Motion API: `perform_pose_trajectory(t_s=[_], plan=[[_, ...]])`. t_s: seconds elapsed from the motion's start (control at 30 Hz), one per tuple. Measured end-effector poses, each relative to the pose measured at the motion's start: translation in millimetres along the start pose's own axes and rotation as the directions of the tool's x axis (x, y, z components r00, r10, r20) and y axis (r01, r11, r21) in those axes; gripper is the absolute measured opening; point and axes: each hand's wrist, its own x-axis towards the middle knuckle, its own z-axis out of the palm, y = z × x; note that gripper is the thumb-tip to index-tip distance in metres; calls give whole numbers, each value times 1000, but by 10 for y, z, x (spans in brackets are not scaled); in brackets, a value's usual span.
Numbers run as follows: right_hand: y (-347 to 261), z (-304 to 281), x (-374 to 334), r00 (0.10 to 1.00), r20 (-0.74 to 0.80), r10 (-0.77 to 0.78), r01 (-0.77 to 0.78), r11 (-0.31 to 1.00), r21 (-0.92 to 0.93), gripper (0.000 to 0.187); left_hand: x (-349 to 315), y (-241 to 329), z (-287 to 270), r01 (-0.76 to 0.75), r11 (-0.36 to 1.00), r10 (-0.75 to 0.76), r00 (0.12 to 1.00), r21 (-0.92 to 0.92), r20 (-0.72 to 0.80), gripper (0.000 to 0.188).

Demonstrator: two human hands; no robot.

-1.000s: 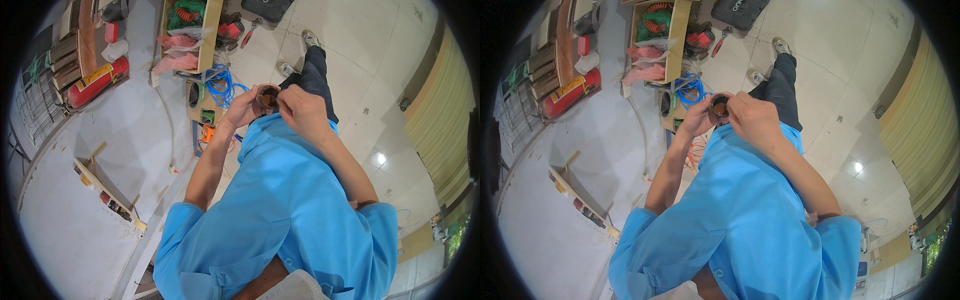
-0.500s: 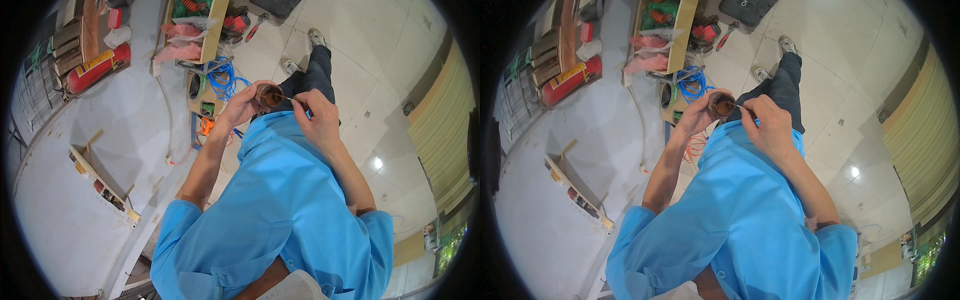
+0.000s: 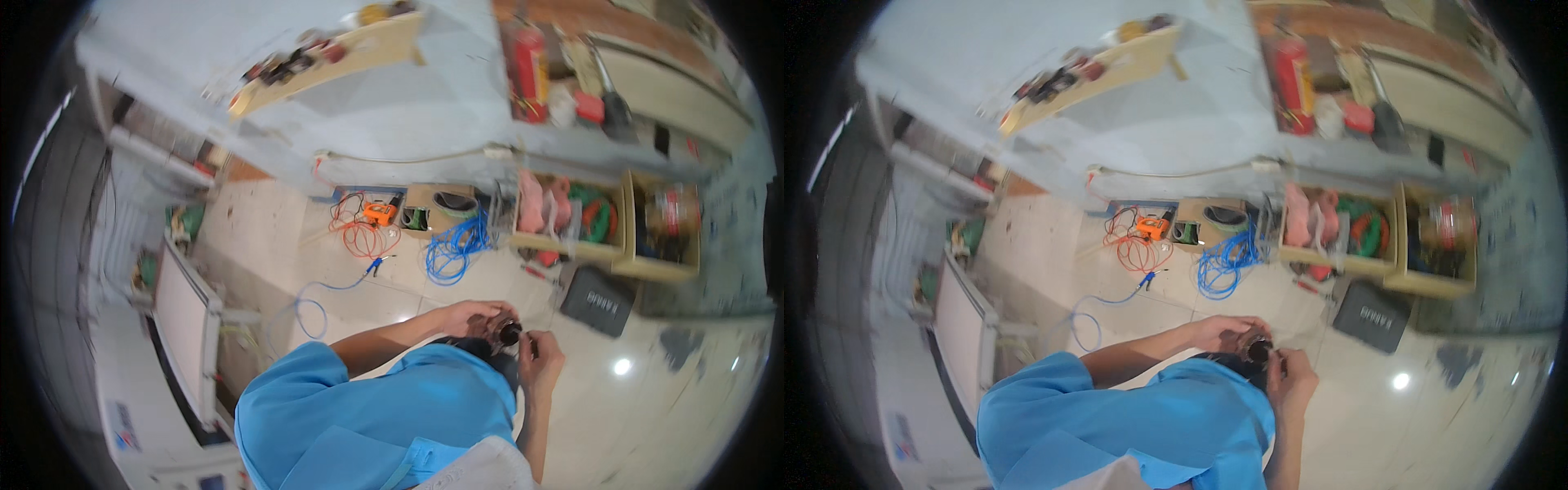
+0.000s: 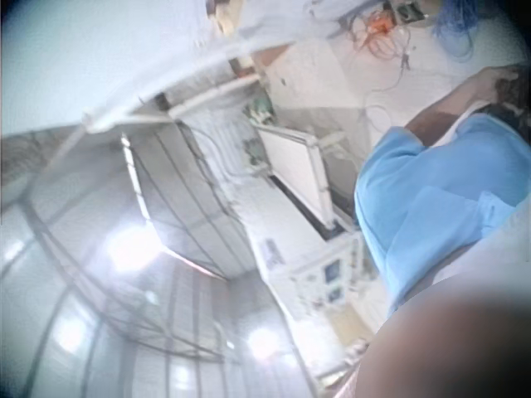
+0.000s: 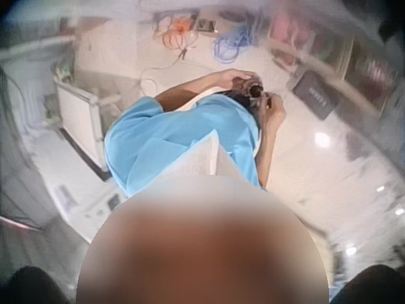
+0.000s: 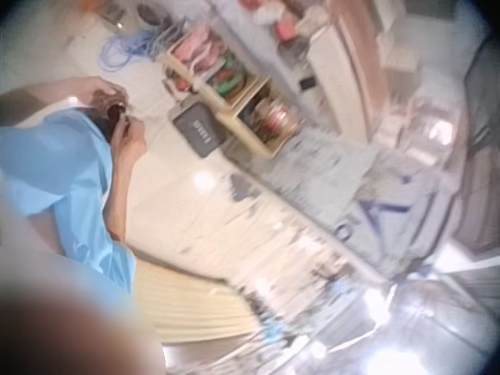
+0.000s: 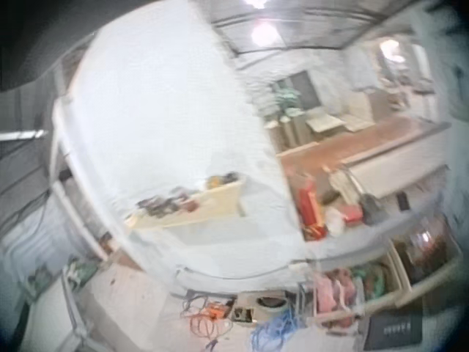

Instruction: The person sits on the floor and opens a yellow bottle to pour liquid into a small jar. They stir the contents with a stick, then add water from a clear bottle and continue stirring. The person places the jar on a shelf with other jars.

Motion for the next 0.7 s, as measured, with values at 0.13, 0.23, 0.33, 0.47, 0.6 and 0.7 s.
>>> perform_pose_trajectory(t_s=[0.13,0.23,0.33,0.47,0.6,0.7], plan=[[-348,156,551,924,168,-345,351,936,-10,12,-463,56,31,-313,942,319,947,-121,30,51],[-636,455,875,900,219,-376,380,925,29,14,-895,132,-41,-517,855,514,855,-37,-65,56],[-879,903,1195,894,150,-422,412,906,96,21,-1364,261,-188,-647,760,644,738,59,-201,63],[-1207,1663,1446,953,191,-237,186,950,252,28,-2240,675,-484,-752,628,778,602,200,-180,75],[-1618,2653,1571,967,253,18,-99,944,314,26,-3202,1320,-628,-635,538,834,497,554,-241,84],[-1972,3181,1559,938,164,-305,236,909,345,20,-3835,1854,-594,-527,459,862,460,715,-214,83]])
